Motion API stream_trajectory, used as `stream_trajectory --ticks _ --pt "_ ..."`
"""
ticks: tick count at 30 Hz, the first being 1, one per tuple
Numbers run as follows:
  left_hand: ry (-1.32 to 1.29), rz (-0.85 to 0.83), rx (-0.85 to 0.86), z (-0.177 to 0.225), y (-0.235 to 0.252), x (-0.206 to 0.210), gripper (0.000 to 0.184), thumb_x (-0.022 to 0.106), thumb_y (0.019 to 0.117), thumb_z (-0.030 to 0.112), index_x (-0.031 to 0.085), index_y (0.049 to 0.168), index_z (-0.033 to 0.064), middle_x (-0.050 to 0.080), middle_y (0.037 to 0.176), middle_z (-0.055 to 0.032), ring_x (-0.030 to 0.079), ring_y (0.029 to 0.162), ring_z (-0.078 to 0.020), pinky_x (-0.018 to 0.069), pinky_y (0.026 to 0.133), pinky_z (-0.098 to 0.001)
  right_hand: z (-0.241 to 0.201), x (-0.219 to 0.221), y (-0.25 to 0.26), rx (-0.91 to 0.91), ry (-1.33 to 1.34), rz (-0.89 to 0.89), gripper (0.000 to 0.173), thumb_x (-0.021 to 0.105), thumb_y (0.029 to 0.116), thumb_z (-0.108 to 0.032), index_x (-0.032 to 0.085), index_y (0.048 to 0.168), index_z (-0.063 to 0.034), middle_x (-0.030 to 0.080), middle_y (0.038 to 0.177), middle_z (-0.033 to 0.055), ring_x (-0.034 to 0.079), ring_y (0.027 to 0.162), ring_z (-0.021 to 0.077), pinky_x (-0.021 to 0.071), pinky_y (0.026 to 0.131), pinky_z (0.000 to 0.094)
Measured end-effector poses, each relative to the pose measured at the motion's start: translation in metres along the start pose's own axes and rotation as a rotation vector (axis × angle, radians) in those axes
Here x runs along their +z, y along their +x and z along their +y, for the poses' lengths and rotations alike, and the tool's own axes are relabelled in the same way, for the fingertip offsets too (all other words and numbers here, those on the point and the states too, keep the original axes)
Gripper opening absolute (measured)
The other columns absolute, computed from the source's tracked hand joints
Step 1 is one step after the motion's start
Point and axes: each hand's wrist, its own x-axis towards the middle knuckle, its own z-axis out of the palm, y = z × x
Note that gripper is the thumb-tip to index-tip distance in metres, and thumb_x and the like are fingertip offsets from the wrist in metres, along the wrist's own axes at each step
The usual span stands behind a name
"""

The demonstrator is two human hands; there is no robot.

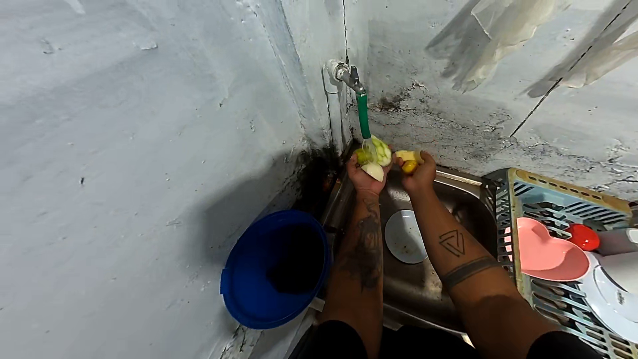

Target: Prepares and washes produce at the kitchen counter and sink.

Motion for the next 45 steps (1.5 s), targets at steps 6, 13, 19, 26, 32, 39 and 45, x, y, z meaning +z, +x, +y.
stream_trajectory --ticks 6,13,19,26,32,39,45 --pt "0.178 0.027 -0.09 0.012 -0.025 -0.002 0.07 0.06 0.0834 0.071 0.057 0.127 0.0159 0.067 0.119 -0.0167 0.067 0.104 -0.0364 0.0584 0.079 -0.0567 0.039 -0.012 0.004 0.229 -0.129 -0.185 0.027 0.044 0.1029 -0.019 0.046 0.13 -0.0168 0.062 0.099 0.0091 0.063 0.081 0.0207 0.0534 0.065 0.0402" --pt "0.195 -0.031 -0.263 0.021 -0.039 0.012 0.067 0.042 0.0959 0.069 0.057 0.127 0.0117 0.067 0.118 -0.0168 0.067 0.107 -0.034 0.0582 0.086 -0.0528 0.062 -0.023 -0.014 0.466 -0.05 -0.352 0.075 0.012 0.1003 -0.073 0.055 0.124 -0.0167 0.069 0.103 0.0049 0.067 0.096 0.0155 0.0573 0.08 0.0367" --pt "0.385 0.139 -0.202 0.009 -0.027 0.036 0.064 0.027 0.1021 0.067 0.055 0.124 0.0133 0.066 0.108 -0.0111 0.067 0.094 -0.0238 0.0584 0.073 -0.0395 0.07 -0.028 -0.012 0.41 -0.178 -0.269 0.05 0.022 0.1102 -0.049 0.051 0.128 -0.013 0.064 0.105 0.0082 0.065 0.094 0.0186 0.0559 0.079 0.0387" --pt "0.44 0.12 -0.193 -0.002 -0.023 0.043 0.055 0.028 0.105 0.06 0.056 0.118 0.0148 0.067 0.101 -0.0078 0.067 0.084 -0.0183 0.0559 0.063 -0.0319 0.052 -0.016 -0.025 0.499 -0.203 -0.199 0.048 0.026 0.1121 -0.042 0.047 0.139 -0.0073 0.06 0.12 0.012 0.06 0.103 0.0195 0.0522 0.087 0.0374" --pt "0.298 0.057 0.008 0.017 -0.053 0.035 0.054 0.03 0.1049 0.06 0.06 0.116 0.0164 0.069 0.101 -0.0068 0.069 0.084 -0.0179 0.0593 0.067 -0.0334 0.024 0.012 -0.052 0.495 -0.234 -0.35 0.047 0.03 0.1115 -0.044 0.052 0.138 -0.0118 0.065 0.115 0.0089 0.064 0.1 0.0168 0.0545 0.085 0.0344" --pt "0.421 0.179 0.155 0.032 -0.115 0.029 0.046 0.031 0.1059 0.05 0.057 0.12 0.0155 0.069 0.103 -0.0105 0.071 0.085 -0.0225 0.0606 0.06 -0.0361 0.051 -0.001 -0.02 0.565 -0.443 -0.493 0.041 0.033 0.1102 -0.048 0.057 0.119 -0.016 0.061 0.091 0.0035 0.06 0.078 0.0134 0.0542 0.069 0.0339" --pt "0.355 0.175 0.21 0.046 -0.133 0.009 0.056 0.053 0.0995 0.052 0.038 0.149 0.0294 0.067 0.116 -0.0149 0.073 0.089 -0.0289 0.0604 0.052 -0.0386 0.011 0.006 -0.016 0.5 -0.821 -0.723 0.032 0.049 0.1082 -0.038 0.052 0.137 -0.0237 0.063 0.09 0.0031 0.062 0.068 0.0128 0.0545 0.057 0.0288"
